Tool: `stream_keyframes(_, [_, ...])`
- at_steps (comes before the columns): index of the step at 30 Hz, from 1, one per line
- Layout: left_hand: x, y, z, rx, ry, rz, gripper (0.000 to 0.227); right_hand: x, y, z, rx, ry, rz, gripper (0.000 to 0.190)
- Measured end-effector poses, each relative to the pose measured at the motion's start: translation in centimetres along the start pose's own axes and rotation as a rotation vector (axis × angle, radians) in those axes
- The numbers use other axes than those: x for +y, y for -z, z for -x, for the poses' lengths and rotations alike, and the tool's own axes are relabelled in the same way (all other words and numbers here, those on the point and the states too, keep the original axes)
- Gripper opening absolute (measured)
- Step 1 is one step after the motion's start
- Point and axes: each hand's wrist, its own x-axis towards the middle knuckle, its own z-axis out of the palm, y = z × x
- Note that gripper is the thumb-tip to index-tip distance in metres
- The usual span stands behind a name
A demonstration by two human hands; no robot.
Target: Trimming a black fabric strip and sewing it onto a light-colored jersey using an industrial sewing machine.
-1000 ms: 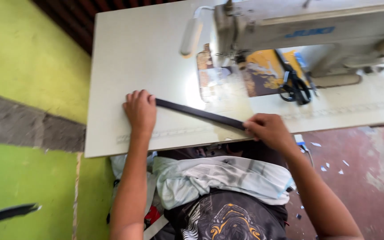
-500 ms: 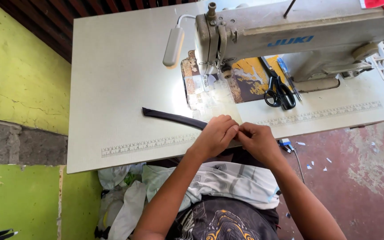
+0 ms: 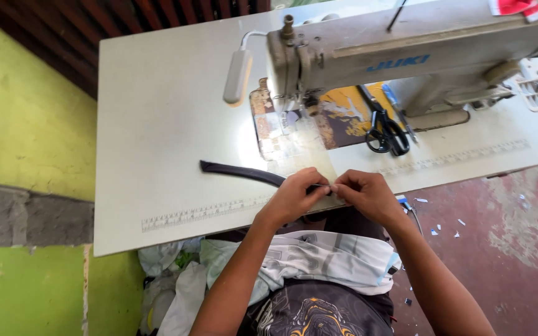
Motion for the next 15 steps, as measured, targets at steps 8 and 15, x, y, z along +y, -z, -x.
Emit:
stream_keyframes(8, [-1.6, -0.4, -0.1, 0.052, 0.077, 0.145, 0.017, 0.0, 8.5, -5.7, 0.263, -0.097, 0.749, 0.041])
stream_keyframes(15, [-1.9, -0.2, 0.1, 0.133, 0.037, 0.221, 0.017, -1.8, 9.4, -8.4, -0.016, -0.330, 0.914, 0.054])
